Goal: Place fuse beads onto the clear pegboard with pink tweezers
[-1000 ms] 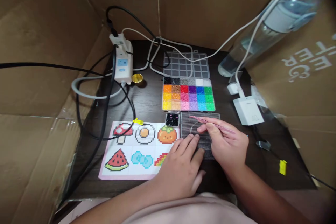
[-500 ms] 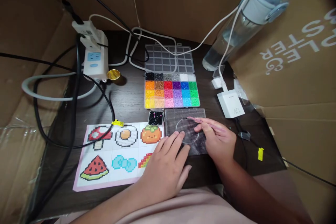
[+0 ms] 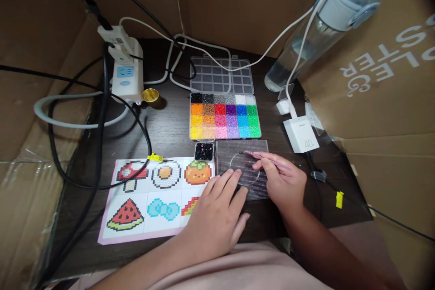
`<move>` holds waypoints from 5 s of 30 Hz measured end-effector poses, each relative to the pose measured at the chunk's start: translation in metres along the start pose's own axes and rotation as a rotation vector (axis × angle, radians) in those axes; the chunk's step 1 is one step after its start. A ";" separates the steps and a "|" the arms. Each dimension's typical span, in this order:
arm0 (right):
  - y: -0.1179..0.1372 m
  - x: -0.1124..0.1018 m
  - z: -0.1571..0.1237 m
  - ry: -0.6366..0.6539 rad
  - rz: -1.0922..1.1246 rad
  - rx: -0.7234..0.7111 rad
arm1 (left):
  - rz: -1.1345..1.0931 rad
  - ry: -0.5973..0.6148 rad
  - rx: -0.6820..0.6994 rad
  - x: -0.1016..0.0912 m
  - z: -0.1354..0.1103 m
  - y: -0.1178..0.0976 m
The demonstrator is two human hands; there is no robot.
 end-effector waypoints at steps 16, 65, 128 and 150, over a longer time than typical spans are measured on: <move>-0.003 0.000 -0.001 0.002 -0.011 -0.012 | -0.013 0.010 -0.003 0.001 0.001 0.001; 0.003 0.002 0.001 0.016 -0.020 0.037 | -0.050 0.019 -0.016 -0.001 -0.001 -0.002; 0.002 0.004 0.001 0.016 0.060 0.037 | -0.032 0.042 -0.001 0.001 -0.001 0.000; -0.007 0.003 0.003 -0.206 0.513 0.122 | -0.040 0.079 -0.035 -0.009 -0.004 -0.007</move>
Point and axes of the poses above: each hand's wrist, its own z-axis towards the middle knuckle, its own x-axis out of the palm, y = z × x, the point moved 1 cm from there along z, towards the middle knuckle, and after that the axes turned 13 degrees about y, right-handed, at the moved point
